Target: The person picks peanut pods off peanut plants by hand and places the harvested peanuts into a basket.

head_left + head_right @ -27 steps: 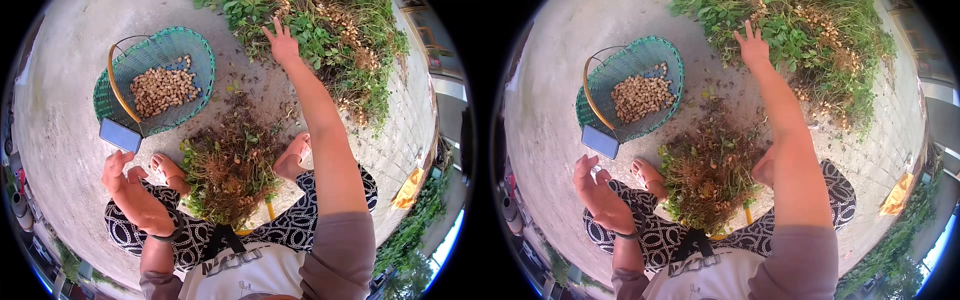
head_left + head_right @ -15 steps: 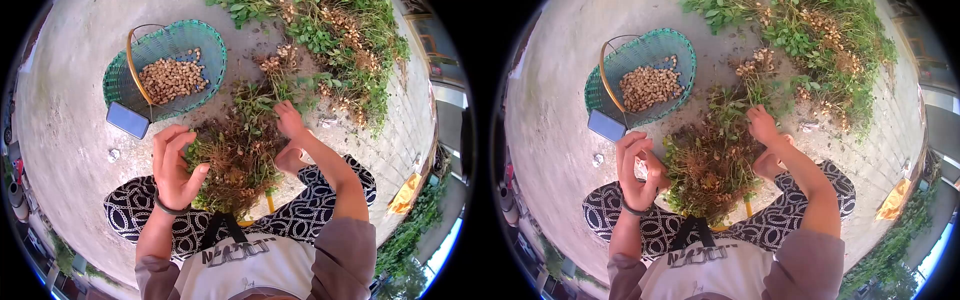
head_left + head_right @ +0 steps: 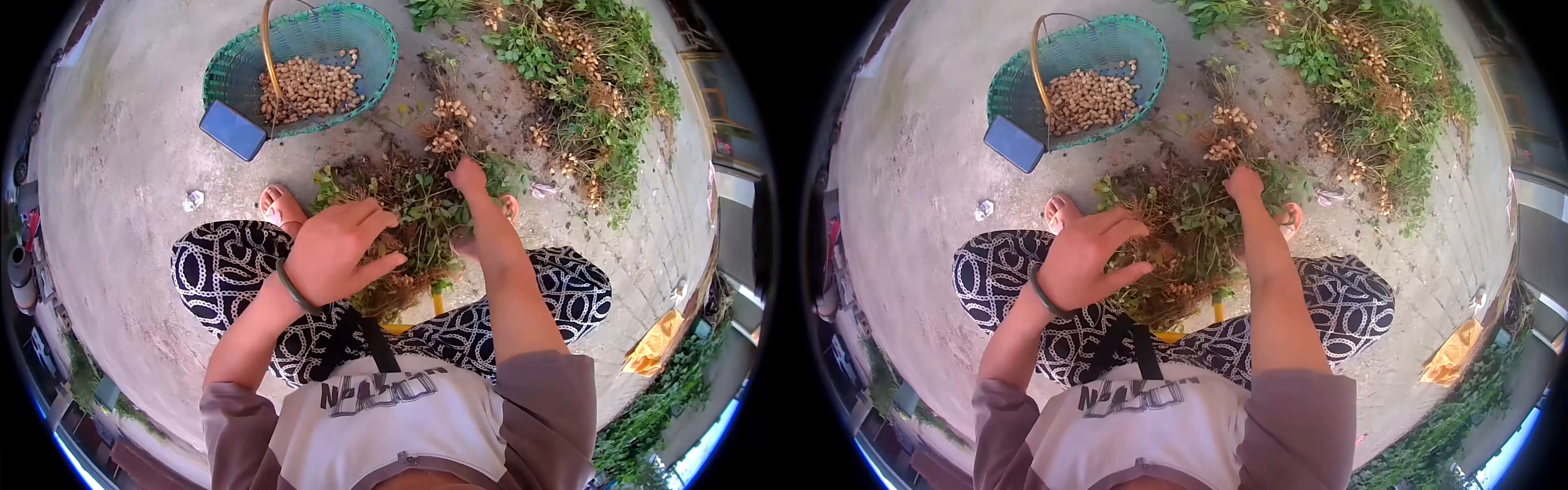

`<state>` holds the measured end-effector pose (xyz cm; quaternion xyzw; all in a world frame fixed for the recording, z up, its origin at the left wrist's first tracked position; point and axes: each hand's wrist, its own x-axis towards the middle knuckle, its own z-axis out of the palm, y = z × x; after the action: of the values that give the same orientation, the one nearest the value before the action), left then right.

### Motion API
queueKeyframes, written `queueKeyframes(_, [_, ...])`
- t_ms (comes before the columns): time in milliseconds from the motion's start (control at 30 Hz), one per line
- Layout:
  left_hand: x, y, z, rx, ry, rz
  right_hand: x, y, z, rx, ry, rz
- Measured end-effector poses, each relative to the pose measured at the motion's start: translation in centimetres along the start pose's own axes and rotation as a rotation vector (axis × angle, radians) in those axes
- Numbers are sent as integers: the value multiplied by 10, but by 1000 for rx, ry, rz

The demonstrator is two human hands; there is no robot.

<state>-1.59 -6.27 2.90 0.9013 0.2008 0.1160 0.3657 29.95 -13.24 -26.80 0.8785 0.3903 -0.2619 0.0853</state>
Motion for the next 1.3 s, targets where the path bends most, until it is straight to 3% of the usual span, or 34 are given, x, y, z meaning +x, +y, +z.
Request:
queueKeyframes(67, [-6,-5,11,-24,-48,-21,-5,-10,-3,70,28,40])
queueKeyframes(100, [-9,-12,19,-103,-144,-134,-13,-11,-8,103,39,71])
queueKeyframes(200, [-7,-61,63,-271,-136,-301,-51,9,-65,464,19,-226])
queueKeyframes(300, [0,-55,90,-87,-28,-370,-136,0,-113,570,-43,-376])
queueKeyframes(400, [8,-48,115,-197,193,-277,-195,-23,-123,579,80,-479])
queueKeyframes(500, [15,-64,130,-392,132,-413,-226,-52,-124,571,160,-678])
queueKeyframes(567, [17,-58,127,-484,303,-385,-229,-62,-106,592,230,-815])
queueKeyframes(633, [19,-48,108,-804,306,-435,-238,-72,-101,455,257,-867])
queueKeyframes(800, [14,-46,94,-1246,210,-355,-247,-74,-138,334,138,-971])
queueKeyframes(833, [12,-53,96,-1231,212,-342,-247,-74,-149,481,292,-974])
queueKeyframes(933, [5,-61,93,-1313,231,-359,-240,-68,-176,684,388,-787])
queueKeyframes(1033, [2,-64,88,-1366,198,-416,-228,-70,-180,728,389,-846])
queueKeyframes(1167, [4,-60,92,-1413,234,-452,-223,-74,-169,559,268,-794])
queueKeyframes(1300, [5,-52,97,-1413,254,-471,-223,-77,-158,401,433,-836])
